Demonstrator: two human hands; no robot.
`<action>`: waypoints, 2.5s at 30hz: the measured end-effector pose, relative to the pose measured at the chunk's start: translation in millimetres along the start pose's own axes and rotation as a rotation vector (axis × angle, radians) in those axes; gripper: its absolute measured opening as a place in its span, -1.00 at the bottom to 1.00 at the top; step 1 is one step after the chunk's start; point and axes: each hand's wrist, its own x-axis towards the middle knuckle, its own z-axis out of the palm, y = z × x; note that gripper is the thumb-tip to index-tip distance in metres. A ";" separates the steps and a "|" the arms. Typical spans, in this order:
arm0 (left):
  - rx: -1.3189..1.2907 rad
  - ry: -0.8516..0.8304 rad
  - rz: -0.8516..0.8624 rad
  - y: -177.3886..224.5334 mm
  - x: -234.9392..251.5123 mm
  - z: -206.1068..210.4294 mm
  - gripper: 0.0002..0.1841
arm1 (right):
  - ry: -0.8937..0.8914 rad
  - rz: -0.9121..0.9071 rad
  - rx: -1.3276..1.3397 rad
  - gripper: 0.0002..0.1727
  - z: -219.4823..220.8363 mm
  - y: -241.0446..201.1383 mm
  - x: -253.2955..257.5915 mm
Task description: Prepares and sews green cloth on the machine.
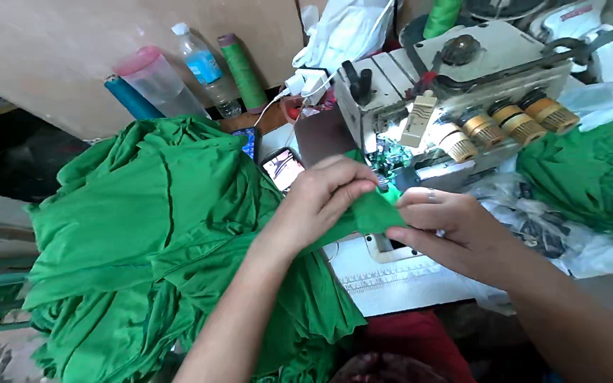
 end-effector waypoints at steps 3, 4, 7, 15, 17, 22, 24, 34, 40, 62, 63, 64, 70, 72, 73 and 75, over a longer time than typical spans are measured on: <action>0.072 0.042 0.065 -29.4 -2.4 18.3 -0.83 | -0.049 0.051 0.261 -0.61 -5.6 -7.3 -2.5; 0.087 0.025 0.125 -33.8 -0.5 18.3 -0.78 | -0.070 0.096 0.344 -0.63 -9.1 -10.8 -1.5; 0.252 -0.140 0.198 -25.8 9.9 2.0 -0.79 | -0.057 0.184 0.416 -0.74 -10.6 -11.3 1.3; 0.162 -0.521 0.330 0.7 44.5 -50.6 -0.88 | 0.169 0.158 0.242 -0.76 -10.5 -19.5 15.9; 0.011 -0.544 0.353 19.0 46.8 -57.7 -0.90 | 0.177 0.129 0.196 -0.74 -9.4 -16.6 18.5; 0.148 -0.588 0.346 7.0 60.0 -52.3 -0.65 | -0.016 0.121 0.105 -0.65 -7.9 -14.6 19.3; 0.241 -0.629 0.307 -2.7 63.6 -52.3 -0.60 | -0.028 0.066 0.083 -0.65 -6.1 -5.7 19.1; -0.454 -0.583 0.146 -5.9 62.5 -52.9 -0.90 | -0.105 0.155 0.231 -0.69 -5.4 -4.5 37.5; -0.357 -0.557 0.280 -25.2 59.7 -44.0 -0.65 | -0.030 0.088 0.101 -0.64 -0.3 -13.5 34.8; -0.232 -0.461 0.323 -6.8 47.3 -44.0 -0.85 | 0.147 -0.015 -0.136 -0.77 -2.2 9.7 19.1; -0.218 -0.447 0.340 -2.5 45.0 -40.2 -0.85 | 0.125 -0.017 -0.125 -0.74 -2.7 8.8 15.6; -0.191 -0.440 0.362 0.8 42.5 -35.5 -0.85 | 0.098 -0.025 -0.115 -0.73 -2.6 8.3 10.5; 0.153 -0.376 0.452 -20.5 34.3 -7.7 -0.79 | 0.062 -0.044 0.048 -0.74 8.9 18.8 -18.8; 0.209 -0.411 0.434 -14.8 35.1 -12.8 -0.77 | 0.087 -0.070 0.062 -0.75 10.1 26.4 -16.9; 0.186 -0.399 0.442 -5.7 34.1 -13.0 -0.76 | 0.094 -0.083 0.065 -0.75 9.6 29.7 -15.3; 0.151 -0.401 0.460 16.4 29.8 -10.9 -0.76 | 0.078 -0.101 0.048 -0.75 6.2 34.4 -11.7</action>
